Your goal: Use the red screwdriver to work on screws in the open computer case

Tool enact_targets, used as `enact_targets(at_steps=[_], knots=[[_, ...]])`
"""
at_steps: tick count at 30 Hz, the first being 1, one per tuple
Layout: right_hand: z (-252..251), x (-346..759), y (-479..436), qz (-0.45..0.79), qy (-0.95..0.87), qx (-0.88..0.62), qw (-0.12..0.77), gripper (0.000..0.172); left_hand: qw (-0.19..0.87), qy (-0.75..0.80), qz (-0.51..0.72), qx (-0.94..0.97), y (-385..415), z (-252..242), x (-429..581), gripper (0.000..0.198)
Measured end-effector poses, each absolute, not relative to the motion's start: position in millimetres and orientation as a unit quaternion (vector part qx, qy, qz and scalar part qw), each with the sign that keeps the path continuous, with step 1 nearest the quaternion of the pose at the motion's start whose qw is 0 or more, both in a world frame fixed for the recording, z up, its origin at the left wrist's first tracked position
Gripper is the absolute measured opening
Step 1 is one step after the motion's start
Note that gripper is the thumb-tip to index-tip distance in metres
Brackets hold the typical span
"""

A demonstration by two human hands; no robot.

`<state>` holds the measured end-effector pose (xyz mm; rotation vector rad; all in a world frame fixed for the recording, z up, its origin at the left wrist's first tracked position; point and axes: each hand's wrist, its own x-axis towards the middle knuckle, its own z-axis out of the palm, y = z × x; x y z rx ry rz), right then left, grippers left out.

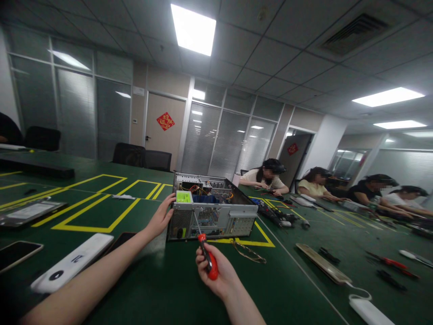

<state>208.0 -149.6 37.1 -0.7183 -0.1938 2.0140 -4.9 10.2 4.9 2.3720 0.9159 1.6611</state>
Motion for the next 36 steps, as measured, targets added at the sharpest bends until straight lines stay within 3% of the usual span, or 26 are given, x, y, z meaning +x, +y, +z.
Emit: enact_targets(at_steps=[8, 17, 25, 36], knots=[[34.3, 210.6, -146.0, 0.849, -0.118, -0.279, 0.434, 0.029, 0.051, 0.297, 0.546, 0.782, 9.3, 5.6, -5.3, 0.036], [34.8, 211.7, -149.7, 0.859, -0.050, -0.244, 0.447, 0.014, 0.049, 0.301, 0.548, 0.779, 9.3, 5.4, -5.5, 0.036], [34.3, 210.2, -147.6, 0.844, -0.119, -0.284, 0.440, 0.026, 0.051, 0.299, 0.546, 0.781, 9.5, 5.2, -5.7, 0.036], [36.3, 207.9, -150.3, 0.829, -0.090, -0.265, 0.484, 0.015, 0.062, 0.302, 0.545, 0.780, 9.3, 4.7, -6.2, 0.037]])
